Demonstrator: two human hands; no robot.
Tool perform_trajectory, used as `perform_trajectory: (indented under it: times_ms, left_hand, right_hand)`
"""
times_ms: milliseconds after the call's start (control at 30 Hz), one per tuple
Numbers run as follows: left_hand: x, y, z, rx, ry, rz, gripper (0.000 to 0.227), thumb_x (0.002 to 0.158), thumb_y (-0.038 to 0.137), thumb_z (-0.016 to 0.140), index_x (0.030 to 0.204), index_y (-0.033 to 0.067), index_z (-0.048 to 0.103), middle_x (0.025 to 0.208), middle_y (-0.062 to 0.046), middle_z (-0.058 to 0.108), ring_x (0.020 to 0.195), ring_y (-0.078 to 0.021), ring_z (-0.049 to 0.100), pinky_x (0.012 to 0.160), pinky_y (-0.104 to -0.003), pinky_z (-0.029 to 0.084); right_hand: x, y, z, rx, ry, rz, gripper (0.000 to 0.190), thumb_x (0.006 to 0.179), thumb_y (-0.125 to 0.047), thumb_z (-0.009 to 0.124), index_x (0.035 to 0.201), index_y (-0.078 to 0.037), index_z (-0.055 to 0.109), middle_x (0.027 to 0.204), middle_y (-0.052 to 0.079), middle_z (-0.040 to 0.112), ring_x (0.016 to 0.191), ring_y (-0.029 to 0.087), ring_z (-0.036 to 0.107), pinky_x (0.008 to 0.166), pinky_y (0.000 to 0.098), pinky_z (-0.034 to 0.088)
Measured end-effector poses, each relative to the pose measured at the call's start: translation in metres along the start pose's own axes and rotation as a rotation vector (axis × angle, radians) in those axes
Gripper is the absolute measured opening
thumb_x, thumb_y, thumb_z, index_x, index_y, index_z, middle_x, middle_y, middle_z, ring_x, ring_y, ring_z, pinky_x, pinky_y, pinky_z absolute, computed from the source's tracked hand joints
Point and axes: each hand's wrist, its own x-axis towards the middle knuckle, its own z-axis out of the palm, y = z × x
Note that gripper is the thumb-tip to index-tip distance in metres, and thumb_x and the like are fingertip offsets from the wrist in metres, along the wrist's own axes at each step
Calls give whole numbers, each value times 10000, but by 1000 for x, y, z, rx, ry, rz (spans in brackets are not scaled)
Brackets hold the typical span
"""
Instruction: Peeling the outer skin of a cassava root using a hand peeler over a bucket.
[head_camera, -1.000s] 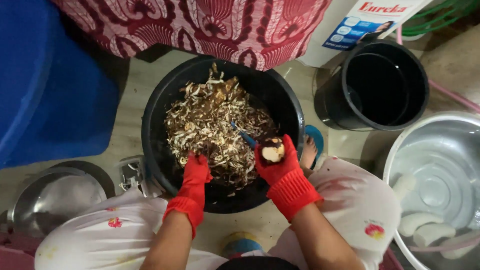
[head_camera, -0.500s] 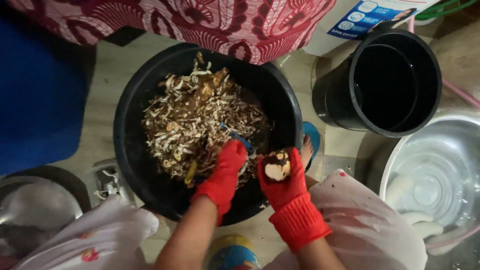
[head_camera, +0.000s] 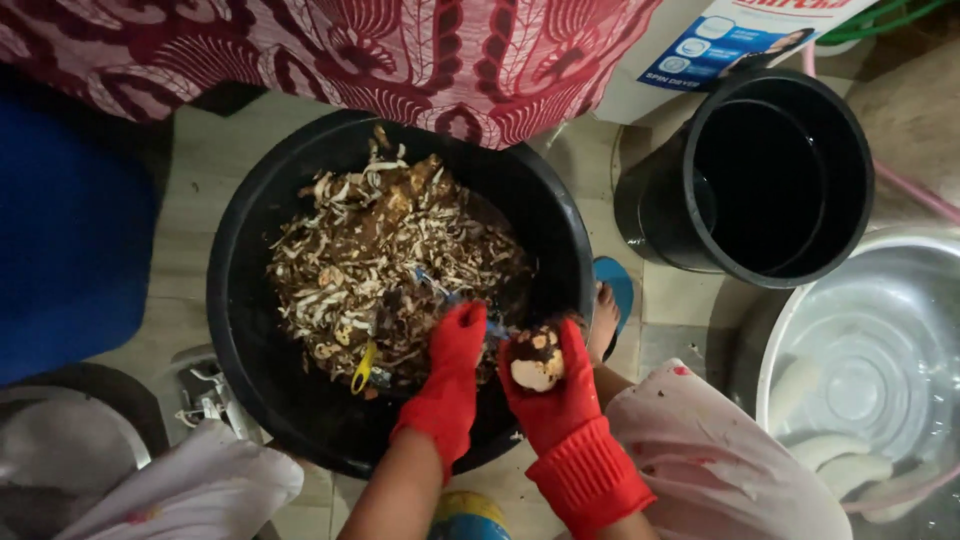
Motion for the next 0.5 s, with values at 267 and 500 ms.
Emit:
perform_trajectory:
  times_ms: [267, 500]
  left_hand:
    - [-61, -6, -96, -951, -146, 184, 254, 978, 100, 672, 942, 44, 427, 1024, -261, 697, 1004, -309, 714, 788, -502, 633]
    - [-194, 92, -225, -770, -305, 170, 186, 950, 128, 701, 985, 52, 534, 946, -169, 709, 875, -253, 740, 725, -447, 668]
  right_hand:
    - [41, 5, -20, -60, -36, 67, 514, 690, -268, 922, 1086, -52, 674, 1084, 152, 710, 971, 339, 682, 913, 560, 581]
    - [2, 20, -3, -201, -172, 82, 413, 740, -327, 874, 1015, -64, 712, 999, 152, 735, 889, 333, 704, 866, 559, 577]
